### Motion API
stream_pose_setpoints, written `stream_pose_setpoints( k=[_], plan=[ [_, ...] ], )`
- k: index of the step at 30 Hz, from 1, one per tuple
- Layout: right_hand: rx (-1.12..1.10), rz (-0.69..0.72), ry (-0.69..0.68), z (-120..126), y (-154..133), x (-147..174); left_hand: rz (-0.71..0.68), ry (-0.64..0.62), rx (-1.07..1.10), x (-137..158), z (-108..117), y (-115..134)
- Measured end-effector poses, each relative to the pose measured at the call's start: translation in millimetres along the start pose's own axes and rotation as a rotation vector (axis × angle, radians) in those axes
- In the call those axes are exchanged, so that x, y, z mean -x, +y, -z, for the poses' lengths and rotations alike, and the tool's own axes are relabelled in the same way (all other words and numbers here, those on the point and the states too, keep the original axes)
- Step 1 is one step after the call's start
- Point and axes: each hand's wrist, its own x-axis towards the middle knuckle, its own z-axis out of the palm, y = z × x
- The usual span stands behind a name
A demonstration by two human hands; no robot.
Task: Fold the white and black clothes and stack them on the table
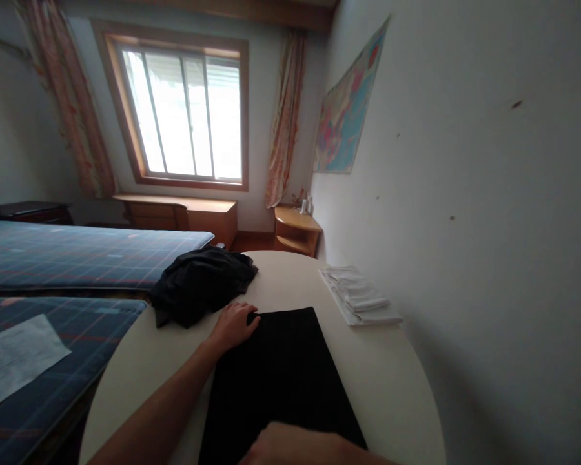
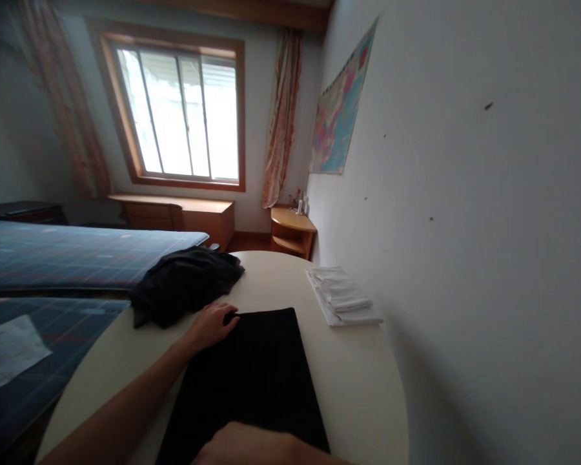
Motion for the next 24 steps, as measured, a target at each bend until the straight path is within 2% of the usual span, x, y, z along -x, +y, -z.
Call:
stream_pose_setpoints(
  k=[1, 2, 4, 6, 8, 12, 16, 20, 24],
  plan=[
    [0.0, 0.032, 0.06, 15.1, 3.1, 7.4, -0.009, -0.008, -0.013, 0.2, 1.7, 2.3],
    [0.026, -0.034, 0.15, 30.6, 8.6, 14.3, -0.016, -0.012, -0.018, 0.3, 3.2, 4.4],
    [0.081, -0.281, 0.335, 57.5, 28.0, 25.2, -0.016, -0.008, -0.002, 0.4, 5.6, 7.3],
    [0.125, -0.516, 0.504, 73.0, 56.6, 31.6, -0.009, -0.008, 0.023, 0.8, 7.1, 8.7],
    [0.154, -0.671, 0.61, 74.7, 88.4, 35.0, -0.011, -0.016, 0.037, 1.8, 8.0, 9.2],
    [0.219, -0.842, 0.668, 55.3, 134.9, 40.0, -0.022, -0.015, -0.014, 6.0, 10.2, 9.8],
    [0.233, -0.834, 0.701, 43.9, 144.9, 45.9, -0.025, -0.026, -0.082, 11.2, 15.6, 13.5],
    [0.265, -0.768, 0.759, 47.6, 138.1, 52.7, -0.021, -0.043, -0.121, 14.6, 23.0, 19.9],
    [0.199, -0.683, 0.723, 49.8, 128.8, 62.0, -0.02, -0.073, -0.124, 16.0, 28.8, 24.5]
  ],
)
